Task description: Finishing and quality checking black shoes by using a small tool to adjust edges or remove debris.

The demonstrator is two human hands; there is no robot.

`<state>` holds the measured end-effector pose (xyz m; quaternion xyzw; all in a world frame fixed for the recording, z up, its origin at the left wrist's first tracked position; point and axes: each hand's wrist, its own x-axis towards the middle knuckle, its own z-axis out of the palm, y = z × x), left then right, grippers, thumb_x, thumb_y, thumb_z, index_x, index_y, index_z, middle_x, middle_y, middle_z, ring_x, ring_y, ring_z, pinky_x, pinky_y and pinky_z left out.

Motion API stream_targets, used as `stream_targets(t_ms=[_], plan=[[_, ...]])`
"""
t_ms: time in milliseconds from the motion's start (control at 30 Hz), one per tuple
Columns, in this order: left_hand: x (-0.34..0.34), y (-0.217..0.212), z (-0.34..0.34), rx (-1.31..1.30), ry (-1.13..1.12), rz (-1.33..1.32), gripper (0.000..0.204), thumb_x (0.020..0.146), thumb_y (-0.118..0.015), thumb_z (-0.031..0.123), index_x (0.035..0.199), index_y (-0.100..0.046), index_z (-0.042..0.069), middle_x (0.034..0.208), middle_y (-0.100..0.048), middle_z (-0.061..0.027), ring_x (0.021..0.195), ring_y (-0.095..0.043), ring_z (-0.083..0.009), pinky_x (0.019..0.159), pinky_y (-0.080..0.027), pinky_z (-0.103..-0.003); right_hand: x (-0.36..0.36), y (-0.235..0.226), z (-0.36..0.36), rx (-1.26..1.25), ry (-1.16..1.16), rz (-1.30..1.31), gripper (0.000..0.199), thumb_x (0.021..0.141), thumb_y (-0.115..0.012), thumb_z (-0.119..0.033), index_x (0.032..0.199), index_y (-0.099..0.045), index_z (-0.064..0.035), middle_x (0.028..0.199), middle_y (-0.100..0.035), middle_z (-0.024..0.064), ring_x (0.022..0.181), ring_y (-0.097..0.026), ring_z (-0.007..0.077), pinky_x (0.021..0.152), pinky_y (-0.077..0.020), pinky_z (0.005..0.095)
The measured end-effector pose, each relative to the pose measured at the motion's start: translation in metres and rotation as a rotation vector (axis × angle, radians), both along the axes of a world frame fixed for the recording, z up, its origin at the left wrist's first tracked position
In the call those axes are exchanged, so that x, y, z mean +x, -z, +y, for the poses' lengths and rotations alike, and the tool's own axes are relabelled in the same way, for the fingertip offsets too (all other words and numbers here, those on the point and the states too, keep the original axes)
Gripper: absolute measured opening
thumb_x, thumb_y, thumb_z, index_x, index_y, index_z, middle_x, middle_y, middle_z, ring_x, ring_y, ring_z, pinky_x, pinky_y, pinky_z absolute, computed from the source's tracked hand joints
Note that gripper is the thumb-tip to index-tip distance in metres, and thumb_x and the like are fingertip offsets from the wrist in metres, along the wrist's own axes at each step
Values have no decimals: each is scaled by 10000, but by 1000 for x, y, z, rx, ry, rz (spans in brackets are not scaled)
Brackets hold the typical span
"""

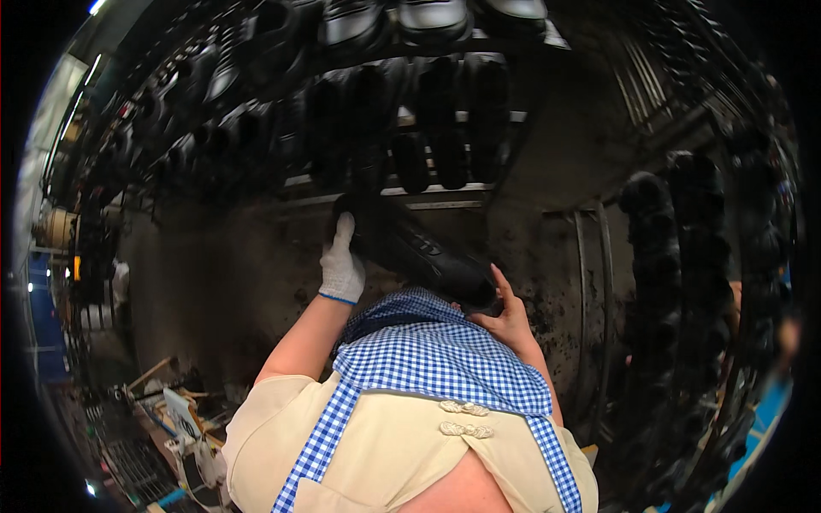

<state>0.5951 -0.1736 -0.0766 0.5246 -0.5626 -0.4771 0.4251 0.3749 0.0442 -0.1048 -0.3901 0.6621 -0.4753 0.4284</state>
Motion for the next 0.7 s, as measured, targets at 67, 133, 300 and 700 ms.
stream_targets(t_ms=[67, 133, 300, 700], plan=[[21, 9, -4, 574, -315, 486, 646, 876, -668, 397, 1319, -492, -39, 1299, -539, -155, 1154, -538, -257, 982, -458, -350, 5, -2, -19, 161, -177, 49, 970, 664, -855, -130, 1477, -326, -124, 1143, -660, 128, 1061, -641, 235, 956, -473, 348], [40, 16, -3, 640, -346, 505, 676, 866, -673, 416, 1327, -482, -40, 1315, -528, -162, 1164, -537, -267, 982, -459, -360, 19, 4, -41, 151, -290, 55, 967, 663, -857, -135, 1474, -330, -114, 1152, -653, 131, 1075, -632, 235, 974, -461, 349], [102, 50, -41, 854, -274, 664, 700, 872, -648, 458, 1354, -457, -14, 1335, -518, -165, 1190, -529, -304, 983, -463, -412, 73, 2, -117, 143, -496, -234, 911, 709, -812, -78, 1471, -316, -109, 1397, -472, 135, 1286, -457, 245, 1080, -369, 360], [268, 151, -216, 667, -197, 798, 633, 870, -657, 381, 1355, -473, 18, 1305, -546, -132, 1213, -506, -281, 1001, -428, -405, 223, 43, -298, 131, -516, -231, 850, 752, -785, -103, 1442, -290, -70, 1276, -540, 150, 1135, -574, 245, 907, -512, 345]])
